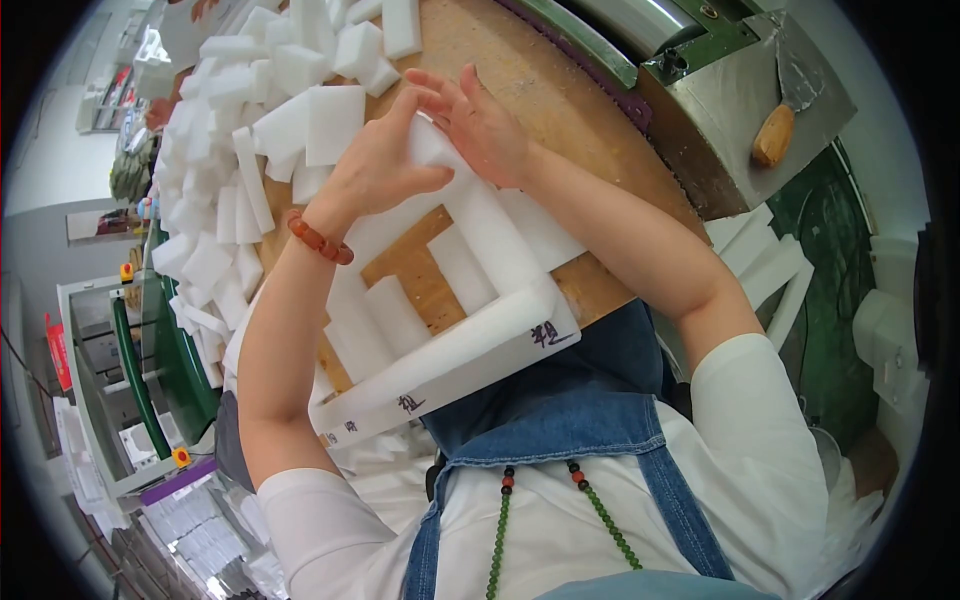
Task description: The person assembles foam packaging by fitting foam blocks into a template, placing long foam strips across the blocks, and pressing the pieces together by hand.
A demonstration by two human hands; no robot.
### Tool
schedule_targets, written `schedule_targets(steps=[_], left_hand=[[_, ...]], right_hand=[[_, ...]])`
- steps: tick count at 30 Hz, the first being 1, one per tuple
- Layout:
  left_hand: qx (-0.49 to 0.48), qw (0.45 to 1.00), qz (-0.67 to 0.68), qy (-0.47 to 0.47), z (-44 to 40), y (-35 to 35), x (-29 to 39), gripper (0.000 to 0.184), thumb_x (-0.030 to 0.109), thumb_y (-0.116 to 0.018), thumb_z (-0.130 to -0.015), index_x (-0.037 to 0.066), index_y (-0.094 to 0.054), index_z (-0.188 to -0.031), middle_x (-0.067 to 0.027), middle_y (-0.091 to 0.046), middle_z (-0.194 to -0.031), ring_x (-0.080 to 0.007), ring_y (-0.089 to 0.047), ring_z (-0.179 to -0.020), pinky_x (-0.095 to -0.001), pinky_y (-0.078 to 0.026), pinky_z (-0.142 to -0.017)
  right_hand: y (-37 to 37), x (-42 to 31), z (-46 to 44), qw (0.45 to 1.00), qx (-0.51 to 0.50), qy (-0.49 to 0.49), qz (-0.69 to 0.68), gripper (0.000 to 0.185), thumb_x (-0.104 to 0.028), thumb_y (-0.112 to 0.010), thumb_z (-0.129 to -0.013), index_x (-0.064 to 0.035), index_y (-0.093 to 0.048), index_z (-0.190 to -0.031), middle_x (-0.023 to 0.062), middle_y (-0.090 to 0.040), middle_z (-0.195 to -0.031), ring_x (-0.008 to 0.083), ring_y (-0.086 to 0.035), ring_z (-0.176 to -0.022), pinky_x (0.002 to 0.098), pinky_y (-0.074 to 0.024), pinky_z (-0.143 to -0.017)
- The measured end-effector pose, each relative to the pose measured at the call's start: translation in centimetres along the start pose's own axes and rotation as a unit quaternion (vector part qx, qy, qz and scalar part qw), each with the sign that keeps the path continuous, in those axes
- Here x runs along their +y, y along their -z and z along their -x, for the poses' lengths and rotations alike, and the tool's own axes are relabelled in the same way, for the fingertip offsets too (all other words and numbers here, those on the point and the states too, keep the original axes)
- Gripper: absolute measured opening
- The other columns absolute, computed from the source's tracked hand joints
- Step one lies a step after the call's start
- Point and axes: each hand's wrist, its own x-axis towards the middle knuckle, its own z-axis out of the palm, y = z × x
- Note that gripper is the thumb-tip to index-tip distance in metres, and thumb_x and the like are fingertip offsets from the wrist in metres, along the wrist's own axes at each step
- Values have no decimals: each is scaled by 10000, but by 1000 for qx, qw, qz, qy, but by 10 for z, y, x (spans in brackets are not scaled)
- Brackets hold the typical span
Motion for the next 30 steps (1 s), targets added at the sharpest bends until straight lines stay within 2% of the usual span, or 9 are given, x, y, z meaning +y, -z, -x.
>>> schedule_targets(steps=[5, 11, 15, 21, 25, 30], left_hand=[[7, 1000, -13, 5, 4, 0, 3, 563, 170, -694, -655, 79, -475, -1166, -136, -648, -916, -242, -585, -728, -310, -468, -655], [-8, 999, -40, 27, 4, 1, 6, 570, 165, -690, -660, 76, -474, -1181, -136, -653, -935, -246, -590, -725, -315, -471, -652], [20, 999, -2, -32, 3, -3, 0, 570, 164, -687, -663, 72, -481, -1187, -138, -662, -936, -254, -601, -722, -317, -476, -653], [20, 999, 14, -32, -2, -2, 5, 566, 163, -685, -661, 68, -495, -1186, -141, -673, -931, -258, -609, -714, -316, -480, -651], [0, 1000, -28, 13, 1, -1, 4, 562, 162, -686, -660, 66, -505, -1184, -139, -677, -943, -257, -613, -715, -316, -483, -650], [-9, 999, -38, 27, 1, -1, 7, 574, 157, -688, -651, 62, -506, -1187, -130, -679, -939, -260, -611, -707, -313, -483, -645]], right_hand=[[5, 1, -3, 998, 47, 10, 43, 723, -662, -255, -945, -87, -497, -1312, 87, -512, -1299, 189, -423, -1222, 355, -239, -1081], [26, 0, -6, 993, 116, -6, -6, 701, -644, -283, -950, -68, -511, -1278, 90, -533, -1269, 190, -442, -1209, 358, -299, -1050], [11, 6, -4, 999, 13, 10, 45, 681, -620, -290, -960, -50, -514, -1256, 92, -559, -1233, 193, -470, -1180, 354, -340, -1023], [4, 1, -3, 1000, 4, 22, 3, 657, -595, -304, -969, -38, -511, -1249, 92, -571, -1214, 190, -482, -1159, 345, -339, -1025], [1, 0, -1, 1000, 13, 10, -9, 641, -582, -320, -970, -34, -508, -1246, 101, -582, -1192, 191, -492, -1144, 342, -343, -1021], [7, 3, -4, 999, 16, 8, -30, 634, -572, -335, -969, -27, -515, -1238, 115, -590, -1177, 205, -494, -1146, 354, -340, -1028]])
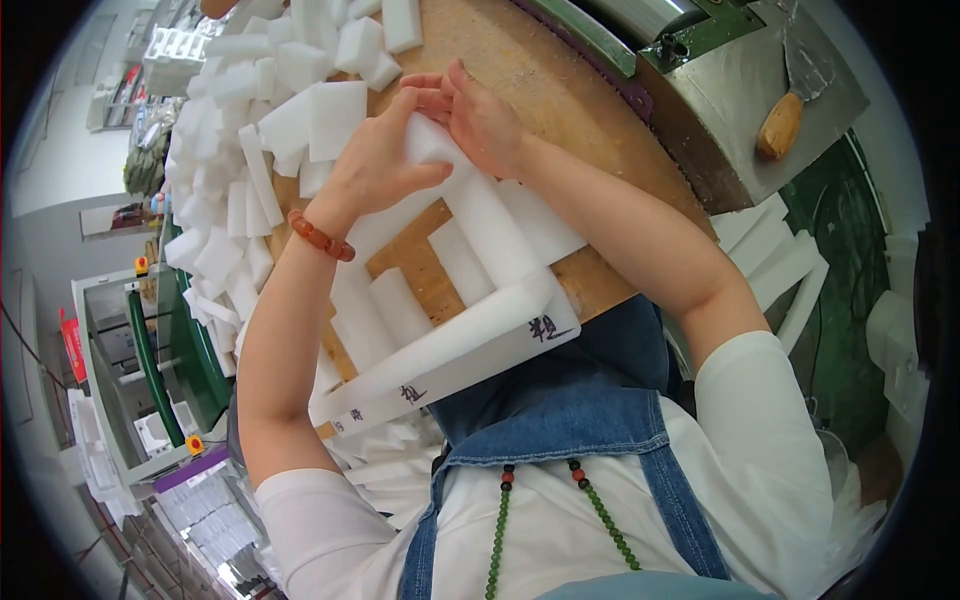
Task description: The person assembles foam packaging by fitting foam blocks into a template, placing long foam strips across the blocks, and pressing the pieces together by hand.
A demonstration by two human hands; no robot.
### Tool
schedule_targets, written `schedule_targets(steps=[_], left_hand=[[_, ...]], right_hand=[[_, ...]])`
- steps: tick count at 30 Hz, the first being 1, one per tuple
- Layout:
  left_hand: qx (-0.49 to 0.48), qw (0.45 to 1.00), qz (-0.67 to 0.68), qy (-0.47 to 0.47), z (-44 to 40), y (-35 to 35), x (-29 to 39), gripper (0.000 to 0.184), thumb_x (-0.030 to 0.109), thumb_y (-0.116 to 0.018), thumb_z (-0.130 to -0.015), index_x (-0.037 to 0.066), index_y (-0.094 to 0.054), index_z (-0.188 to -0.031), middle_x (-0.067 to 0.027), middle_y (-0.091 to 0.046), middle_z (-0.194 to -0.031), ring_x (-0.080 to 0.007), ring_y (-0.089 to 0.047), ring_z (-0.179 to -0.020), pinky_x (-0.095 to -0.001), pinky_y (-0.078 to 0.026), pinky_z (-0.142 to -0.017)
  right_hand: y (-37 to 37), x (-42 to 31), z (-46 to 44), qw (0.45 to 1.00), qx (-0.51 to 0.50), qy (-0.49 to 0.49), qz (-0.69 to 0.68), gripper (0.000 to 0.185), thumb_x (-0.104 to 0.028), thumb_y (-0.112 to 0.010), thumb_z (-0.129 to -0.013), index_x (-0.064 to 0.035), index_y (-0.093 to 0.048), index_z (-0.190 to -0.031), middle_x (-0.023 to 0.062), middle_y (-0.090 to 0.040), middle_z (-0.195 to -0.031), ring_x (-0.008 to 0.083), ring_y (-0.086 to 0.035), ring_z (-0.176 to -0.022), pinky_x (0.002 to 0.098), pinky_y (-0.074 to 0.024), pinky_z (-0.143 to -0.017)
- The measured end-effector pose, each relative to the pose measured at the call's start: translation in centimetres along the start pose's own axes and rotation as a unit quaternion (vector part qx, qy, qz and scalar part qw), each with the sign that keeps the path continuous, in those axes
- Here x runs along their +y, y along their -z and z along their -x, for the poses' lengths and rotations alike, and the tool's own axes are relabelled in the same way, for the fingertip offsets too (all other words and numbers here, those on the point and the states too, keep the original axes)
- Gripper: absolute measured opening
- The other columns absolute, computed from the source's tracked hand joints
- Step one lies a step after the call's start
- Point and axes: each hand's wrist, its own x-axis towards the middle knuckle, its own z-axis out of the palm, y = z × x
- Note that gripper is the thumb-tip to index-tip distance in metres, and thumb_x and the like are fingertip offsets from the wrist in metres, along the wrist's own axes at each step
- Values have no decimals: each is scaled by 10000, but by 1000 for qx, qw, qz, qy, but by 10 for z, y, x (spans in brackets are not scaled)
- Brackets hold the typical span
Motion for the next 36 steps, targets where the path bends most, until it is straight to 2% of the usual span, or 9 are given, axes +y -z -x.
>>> schedule_targets(steps=[6, 15, 18, 20, 22, 24, 27, 30, 36], left_hand=[[7, 999, -4, -33, 2, 1, -1, 560, 212, -705, -697, 58, -498, -1194, -130, -672, -979, -256, -609, -738, -308, -480, -671], [186, 969, 114, -116, 0, -12, -8, 326, 239, -518, -927, 58, -477, -1195, -117, -640, -982, -248, -586, -793, -318, -465, -730], [273, 952, 93, -104, 3, -16, -14, 230, 188, -448, -949, 46, -498, -1123, -119, -621, -953, -260, -577, -791, -338, -465, -704], [310, 947, 58, -63, 4, -17, -18, 189, 195, -456, -940, 38, -522, -1021, -137, -610, -969, -290, -583, -778, -369, -464, -680], [341, 934, -60, -88, 6, -18, -17, 161, 185, -476, -918, 43, -549, -941, -153, -617, -920, -323, -602, -753, -395, -471, -657], [282, 942, -175, -45, 16, -21, -14, 182, 221, -480, -919, 57, -559, -917, -135, -636, -915, -348, -604, -716, -420, -466, -626], [189, 969, -145, 62, 54, -8, -20, 273, 282, -396, -970, 72, -567, -927, -96, -655, -940, -328, -596, -734, -406, -457, -628], [201, 949, -241, -15, 111, 7, -67, 329, 298, -336, -994, 71, -568, -939, -76, -658, -940, -302, -594, -792, -371, -458, -679], [204, 930, -265, 152, 249, 27, -192, 350, 260, -321, -1000, 63, -602, -1069, -73, -657, -1057, -277, -595, -923, -364, -470, -833]], right_hand=[[10, -7, -3, 993, 60, -55, -87, 607, -543, -357, -971, -17, -525, -1221, 130, -596, -1164, 216, -518, -1109, 349, -370, -1003], [-14, -7, 5, 995, 35, 24, 92, 414, -431, -523, -939, -60, -590, -1111, 73, -622, -966, 177, -569, -916, 289, -437, -842], [-23, -5, 10, 985, 7, 4, 170, 356, -402, -609, -893, -76, -625, -1037, 42, -617, -904, 130, -552, -854, 252, -428, -764], [-18, -11, 11, 943, -21, -21, 332, 360, -275, -611, -898, -52, -594, -1179, 22, -608, -1059, 83, -523, -944, 210, -404, -816], [0, -3, 7, 960, -34, -37, 275, 278, -185, -590, -888, -48, -628, -1127, 18, -636, -997, 73, -544, -913, 209, -406, -805], [-22, -4, 15, 970, -1, 36, 240, 201, -176, -595, -890, -46, -648, -1034, -9, -627, -897, 52, -525, -768, 190, -410, -669], [-2, -17, 13, 955, -40, -45, 291, 209, -168, -582, -885, -37, -640, -1038, 9, -628, -949, 61, -524, -819, 188, -401, -744], [-5, -19, 14, 946, -5, -39, 322, 270, -203, -582, -882, -23, -623, -1079, 34, -624, -960, 84, -520, -877, 213, -391, -803], [-16, -23, 17, 944, 24, -60, 322, 318, -233, -564, -890, -5, -612, -1106, 74, -618, -1015, 135, -524, -921, 243, -379, -861]])
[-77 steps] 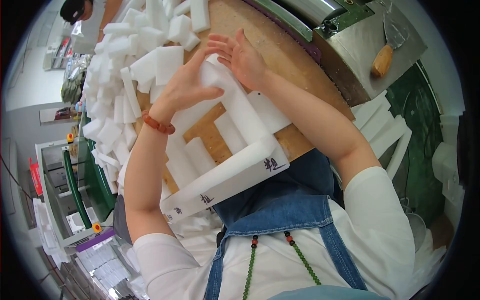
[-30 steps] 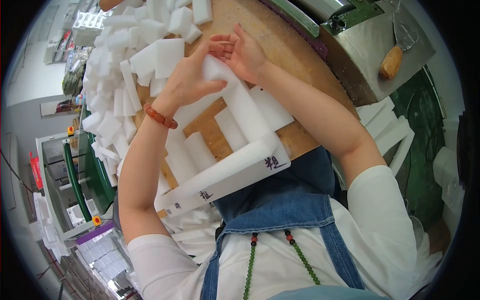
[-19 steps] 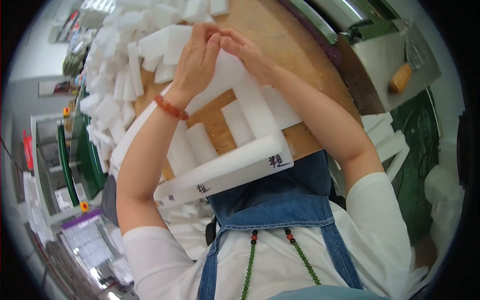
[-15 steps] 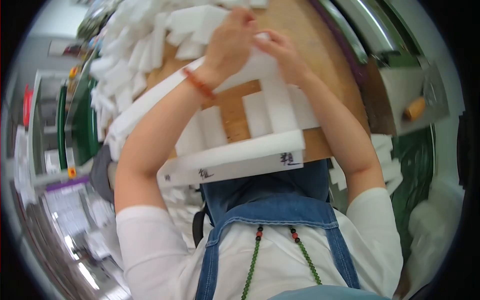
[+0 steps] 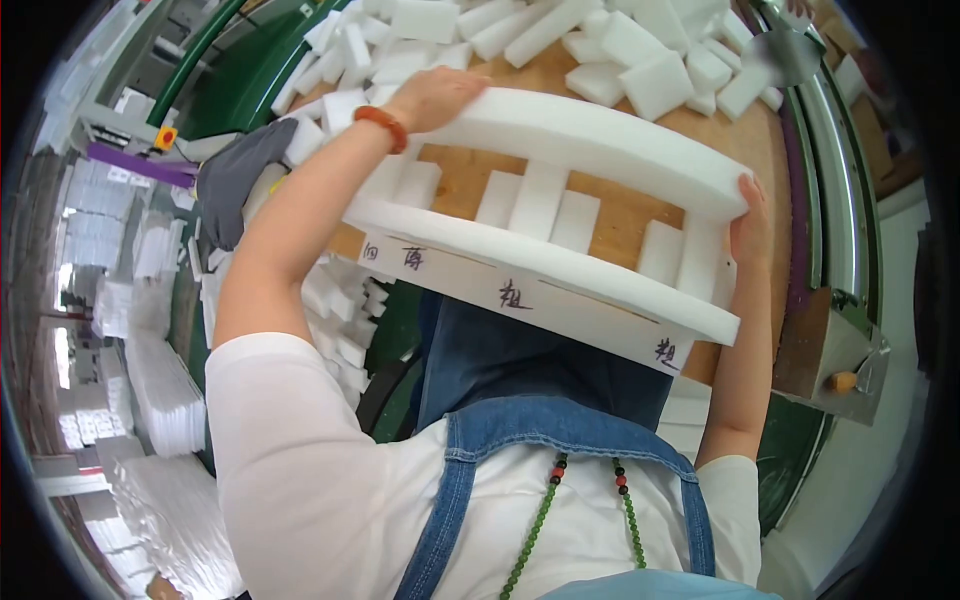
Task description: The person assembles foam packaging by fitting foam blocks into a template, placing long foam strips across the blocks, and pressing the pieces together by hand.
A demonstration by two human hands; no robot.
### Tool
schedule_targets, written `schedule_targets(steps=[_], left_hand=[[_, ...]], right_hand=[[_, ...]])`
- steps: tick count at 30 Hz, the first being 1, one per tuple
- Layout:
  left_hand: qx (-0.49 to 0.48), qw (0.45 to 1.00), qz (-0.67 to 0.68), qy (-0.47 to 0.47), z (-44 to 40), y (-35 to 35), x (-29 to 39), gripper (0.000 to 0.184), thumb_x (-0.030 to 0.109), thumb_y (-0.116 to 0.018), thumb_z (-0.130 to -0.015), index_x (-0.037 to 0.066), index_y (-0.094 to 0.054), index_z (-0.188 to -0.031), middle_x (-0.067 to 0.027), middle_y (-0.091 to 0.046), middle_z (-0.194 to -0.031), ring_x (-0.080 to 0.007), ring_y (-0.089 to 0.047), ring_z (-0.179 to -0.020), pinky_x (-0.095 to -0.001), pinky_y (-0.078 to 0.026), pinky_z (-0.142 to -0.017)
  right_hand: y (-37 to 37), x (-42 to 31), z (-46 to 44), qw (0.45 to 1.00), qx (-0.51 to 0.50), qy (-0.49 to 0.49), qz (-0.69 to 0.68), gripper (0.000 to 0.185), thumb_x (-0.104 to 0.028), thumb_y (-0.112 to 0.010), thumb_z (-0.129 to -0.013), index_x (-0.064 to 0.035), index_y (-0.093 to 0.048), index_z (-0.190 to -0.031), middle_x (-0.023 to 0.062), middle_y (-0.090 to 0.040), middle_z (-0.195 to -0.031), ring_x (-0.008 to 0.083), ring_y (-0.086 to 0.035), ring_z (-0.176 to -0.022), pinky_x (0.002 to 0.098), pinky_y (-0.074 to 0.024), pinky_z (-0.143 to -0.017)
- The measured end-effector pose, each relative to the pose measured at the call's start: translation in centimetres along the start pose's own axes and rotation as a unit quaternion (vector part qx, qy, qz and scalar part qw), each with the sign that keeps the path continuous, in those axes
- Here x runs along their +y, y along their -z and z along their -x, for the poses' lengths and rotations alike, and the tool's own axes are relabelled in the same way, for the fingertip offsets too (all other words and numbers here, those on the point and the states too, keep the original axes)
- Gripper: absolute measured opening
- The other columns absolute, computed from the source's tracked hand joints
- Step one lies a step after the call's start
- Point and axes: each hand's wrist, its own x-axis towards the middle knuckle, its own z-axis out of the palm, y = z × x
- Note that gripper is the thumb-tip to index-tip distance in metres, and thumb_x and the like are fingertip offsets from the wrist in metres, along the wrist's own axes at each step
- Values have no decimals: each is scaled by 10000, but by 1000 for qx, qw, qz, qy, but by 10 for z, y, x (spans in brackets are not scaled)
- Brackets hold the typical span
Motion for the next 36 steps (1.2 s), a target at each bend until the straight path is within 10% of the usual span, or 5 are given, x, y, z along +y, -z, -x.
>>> schedule_targets(steps=[2, 6, 14, 23, 36], left_hand=[[4, 997, -72, -9, 21, -2, -45, 355, 281, -323, -998, 102, -600, -1128, -54, -653, -1062, -280, -597, -936, -364, -474, -844], [-12, 952, 252, 174, 55, 3, -77, 340, 280, -373, -992, 119, -570, -1217, -75, -623, -1135, -233, -577, -1008, -329, -456, -885], [83, 632, 745, 196, 102, -47, -105, 416, 151, -531, -927, 64, -453, -1327, -82, -548, -1239, -201, -526, -1113, -326, -411, -971], [-7, 658, 750, 69, 109, -72, -131, 610, -77, -550, -781, 79, -416, -1355, -117, -517, -1264, -207, -523, -1103, -291, -464, -885], [8, 653, 750, 105, 115, -67, -112, 703, -128, -452, -718, 138, -420, -1369, -118, -570, -1171, -191, -540, -999, -278, -488, -805]], right_hand=[[3, -3, -2, 999, -13, -11, 29, 334, -236, -564, -889, 4, -608, -1119, 83, -618, -1033, 141, -525, -935, 251, -378, -870], [10, -30, -7, 985, -61, -30, 161, 397, -240, -577, -875, 1, -583, -1191, 102, -612, -1095, 160, -527, -975, 273, -381, -886], [-120, -79, -41, 817, -252, 93, 511, 433, -105, -577, -841, -16, -526, -1261, 86, -574, -1217, 186, -508, -1118, 282, -369, -981], [-401, 19, -43, 651, -369, 174, 640, 728, -177, -714, -721, -122, -418, -1384, 130, -576, -1245, 270, -556, -1111, 359, -441, -943], [-428, 56, -43, 573, -327, 171, 731, 717, -196, -706, -667, -130, -426, -1323, 119, -631, -1111, 304, -625, -944, 383, -499, -820]])
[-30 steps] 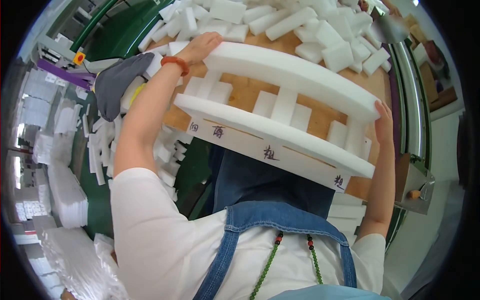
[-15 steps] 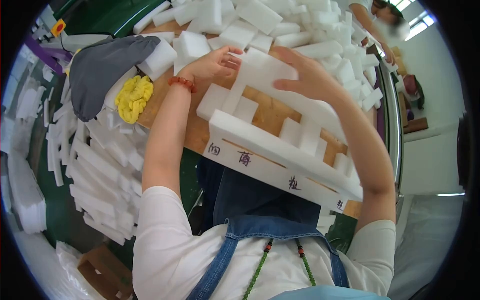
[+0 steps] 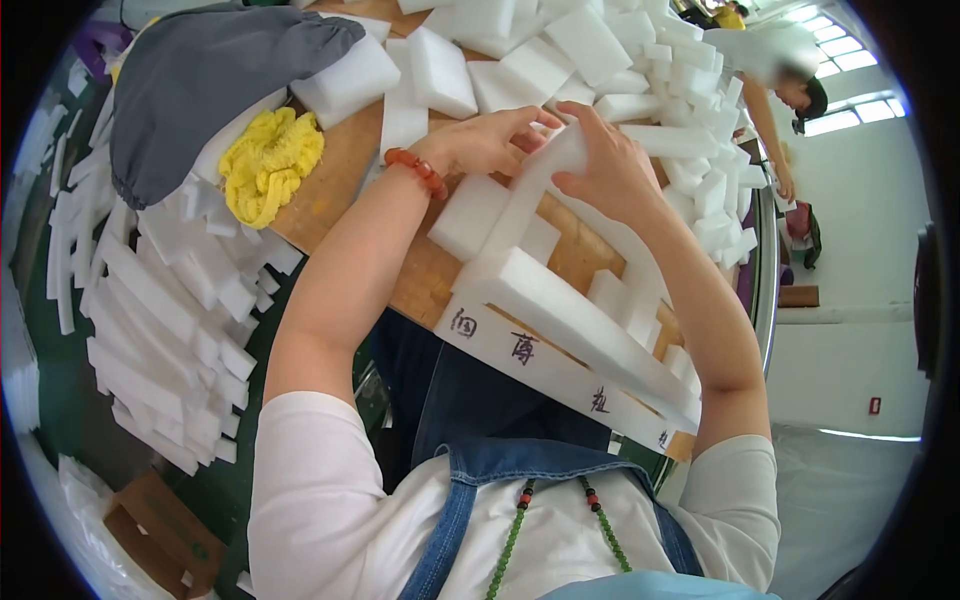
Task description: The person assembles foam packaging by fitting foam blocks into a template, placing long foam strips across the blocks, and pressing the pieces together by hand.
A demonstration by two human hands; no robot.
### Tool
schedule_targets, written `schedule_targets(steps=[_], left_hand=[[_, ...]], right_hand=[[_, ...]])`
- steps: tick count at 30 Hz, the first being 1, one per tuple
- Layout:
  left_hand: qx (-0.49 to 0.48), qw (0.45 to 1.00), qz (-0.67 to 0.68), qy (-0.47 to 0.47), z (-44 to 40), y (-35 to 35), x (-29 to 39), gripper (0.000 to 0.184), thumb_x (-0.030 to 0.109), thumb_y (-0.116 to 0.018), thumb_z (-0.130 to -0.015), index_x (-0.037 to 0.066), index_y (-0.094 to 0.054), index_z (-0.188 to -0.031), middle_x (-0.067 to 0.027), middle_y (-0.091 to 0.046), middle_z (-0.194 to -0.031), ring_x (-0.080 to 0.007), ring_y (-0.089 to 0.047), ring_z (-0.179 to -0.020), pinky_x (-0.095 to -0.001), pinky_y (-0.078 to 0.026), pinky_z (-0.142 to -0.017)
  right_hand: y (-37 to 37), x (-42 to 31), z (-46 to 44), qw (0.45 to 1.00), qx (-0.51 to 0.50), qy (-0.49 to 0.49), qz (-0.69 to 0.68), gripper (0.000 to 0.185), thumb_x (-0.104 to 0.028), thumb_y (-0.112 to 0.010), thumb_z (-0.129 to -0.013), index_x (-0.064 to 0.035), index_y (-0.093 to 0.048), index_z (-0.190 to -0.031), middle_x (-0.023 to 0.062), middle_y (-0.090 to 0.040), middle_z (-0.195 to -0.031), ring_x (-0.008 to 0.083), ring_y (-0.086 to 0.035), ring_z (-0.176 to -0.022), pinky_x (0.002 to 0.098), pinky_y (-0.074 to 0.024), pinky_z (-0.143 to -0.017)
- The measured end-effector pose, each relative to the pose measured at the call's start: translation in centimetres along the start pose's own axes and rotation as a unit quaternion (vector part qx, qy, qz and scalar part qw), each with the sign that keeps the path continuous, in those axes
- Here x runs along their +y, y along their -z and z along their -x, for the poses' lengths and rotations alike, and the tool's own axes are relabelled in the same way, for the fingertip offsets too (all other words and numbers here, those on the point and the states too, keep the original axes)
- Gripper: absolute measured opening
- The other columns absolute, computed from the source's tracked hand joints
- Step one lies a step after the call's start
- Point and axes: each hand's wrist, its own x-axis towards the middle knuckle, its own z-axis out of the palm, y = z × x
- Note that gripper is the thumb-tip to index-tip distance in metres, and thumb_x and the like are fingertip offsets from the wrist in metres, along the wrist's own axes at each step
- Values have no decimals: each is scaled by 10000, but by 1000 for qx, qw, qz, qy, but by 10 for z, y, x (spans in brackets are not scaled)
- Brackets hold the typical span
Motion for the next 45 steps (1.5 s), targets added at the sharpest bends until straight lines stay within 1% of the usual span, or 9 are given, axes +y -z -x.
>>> schedule_targets(steps=[9, 13, 19, 23, 24, 28, 33, 39, 45], left_hand=[[-11, 1000, -11, -13, -4, 0, -6, 652, -86, -457, -751, 139, -439, -1363, -124, -603, -1114, -191, -569, -958, -282, -486, -828], [18, 997, -42, -59, -5, -1, -7, 603, -54, -478, -788, 142, -452, -1358, -133, -608, -1138, -198, -575, -995, -289, -484, -858], [14, 996, -71, -55, -10, 0, -10, 603, -35, -497, -820, 154, -428, -1389, -144, -591, -1200, -210, -582, -1016, -309, -484, -884], [19, 998, -44, -47, -6, 1, -5, 682, -48, -546, -806, 176, -387, -1430, -152, -524, -1303, -228, -556, -1073, -325, -488, -901], [19, 998, -47, -48, -4, 2, -4, 682, -48, -546, -806, 176, -387, -1430, -152, -524, -1303, -228, -556, -1073, -325, -488, -901], [37, 998, -46, -21, 0, 3, -5, 787, -98, -595, -762, 193, -355, -1453, -160, -424, -1397, -244, -515, -1127, -326, -498, -900], [12, 999, -34, 11, -2, 4, -7, 870, -146, -629, -712, 207, -351, -1457, -155, -360, -1437, -252, -484, -1147, -319, -507, -890], [-3, 999, -28, 18, -4, 6, -6, 888, -164, -626, -705, 209, -345, -1460, -139, -369, -1421, -247, -493, -1118, -310, -514, -874], [-9, 999, -25, 18, -6, 4, -4, 890, -166, -621, -706, 213, -344, -1462, -123, -376, -1397, -242, -491, -1110, -305, -514, -865]], right_hand=[[-6, 2, 3, 999, 27, 13, 14, 684, -173, -694, -674, -145, -443, -1310, 124, -637, -1087, 297, -633, -903, 379, -507, -780], [-4, 1, 3, 999, 25, 24, 11, 683, -170, -692, -668, -148, -450, -1306, 127, -636, -1086, 298, -630, -910, 386, -507, -775], [-2, 1, 5, 1000, 21, 14, 13, 722, -194, -706, -684, -152, -427, -1349, 119, -634, -1109, 292, -625, -927, 356, -503, -796], [9, 25, -9, 969, -33, -11, -244, 734, -172, -714, -677, -175, -455, -1363, 107, -642, -1060, 259, -621, -882, 327, -503, -782], [11, 30, -14, 969, -30, -10, -245, 734, -172, -714, -677, -175, -455, -1363, 107, -642, -1060, 259, -621, -882, 327, -503, -782], [17, 45, -32, 948, -157, 14, -275, 707, -199, -723, -655, -158, -519, -1331, 105, -642, -1089, 247, -615, -940, 323, -501, -833], [19, 36, -29, 944, -188, -7, -271, 677, -214, -736, -615, -147, -581, -1271, 117, -653, -1092, 260, -618, -974, 345, -496, -885], [8, 43, -32, 947, -181, 18, -265, 730, -262, -771, -584, -150, -575, -1278, 116, -668, -1065, 278, -626, -965, 371, -493, -902], [3, 55, -38, 930, -184, 45, -314, 741, -339, -826, -573, -145, -599, -1251, 120, -670, -1075, 300, -631, -973, 408, -483, -913]])
